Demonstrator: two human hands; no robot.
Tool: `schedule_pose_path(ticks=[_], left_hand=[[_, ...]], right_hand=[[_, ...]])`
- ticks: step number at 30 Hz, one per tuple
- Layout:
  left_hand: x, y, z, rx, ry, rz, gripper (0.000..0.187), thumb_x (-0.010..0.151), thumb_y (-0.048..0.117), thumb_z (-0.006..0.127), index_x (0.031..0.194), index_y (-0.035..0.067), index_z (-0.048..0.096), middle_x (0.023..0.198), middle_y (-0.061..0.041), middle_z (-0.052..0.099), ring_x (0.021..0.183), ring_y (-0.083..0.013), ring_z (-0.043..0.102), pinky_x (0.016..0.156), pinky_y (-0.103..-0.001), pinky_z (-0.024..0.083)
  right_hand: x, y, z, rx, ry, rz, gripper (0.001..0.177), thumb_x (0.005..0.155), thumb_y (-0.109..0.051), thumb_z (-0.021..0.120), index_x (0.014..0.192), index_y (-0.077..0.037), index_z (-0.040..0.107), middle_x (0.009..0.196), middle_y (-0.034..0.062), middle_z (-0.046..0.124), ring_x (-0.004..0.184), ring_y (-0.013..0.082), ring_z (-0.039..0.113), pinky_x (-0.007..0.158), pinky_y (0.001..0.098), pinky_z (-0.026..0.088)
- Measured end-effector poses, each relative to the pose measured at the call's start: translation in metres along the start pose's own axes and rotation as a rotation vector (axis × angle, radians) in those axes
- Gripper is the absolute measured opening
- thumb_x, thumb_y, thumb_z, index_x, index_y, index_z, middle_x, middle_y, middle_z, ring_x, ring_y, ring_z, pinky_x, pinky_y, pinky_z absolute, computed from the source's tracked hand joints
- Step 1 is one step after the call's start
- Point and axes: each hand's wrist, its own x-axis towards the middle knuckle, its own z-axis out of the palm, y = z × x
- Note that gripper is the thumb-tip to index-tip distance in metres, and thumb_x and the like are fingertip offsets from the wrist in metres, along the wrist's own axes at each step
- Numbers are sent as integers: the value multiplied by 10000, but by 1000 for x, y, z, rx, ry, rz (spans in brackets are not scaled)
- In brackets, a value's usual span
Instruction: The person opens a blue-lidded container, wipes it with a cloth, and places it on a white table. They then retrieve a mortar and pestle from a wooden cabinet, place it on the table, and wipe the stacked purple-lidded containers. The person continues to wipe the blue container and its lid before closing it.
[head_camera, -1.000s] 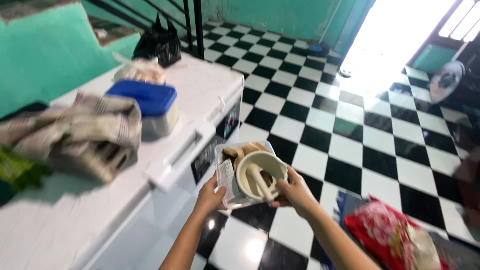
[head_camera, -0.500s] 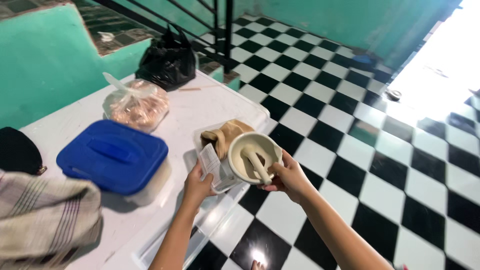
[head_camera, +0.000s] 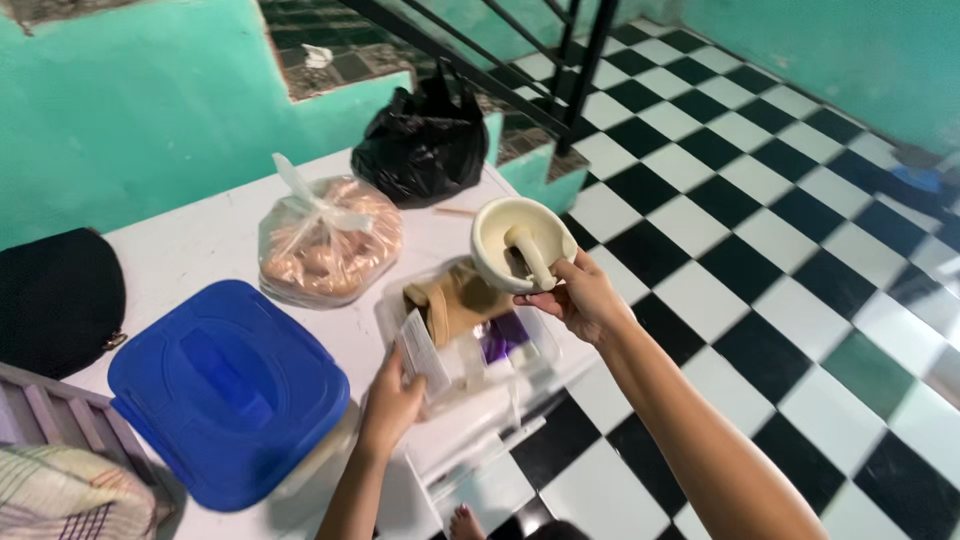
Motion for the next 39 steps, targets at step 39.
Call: schedule_pose_path(ticks=[39], left_hand=[[61,172,17,91,595,-95,486,947,86,574,1405,5,433,994,-192,722,843,-327,754,734,-396,580]], right_hand=[[224,6,-27,-1140,-305,-161,577,1013,-359,592,1457,-95,334,871,231,740,683,257,739,628,378,612]])
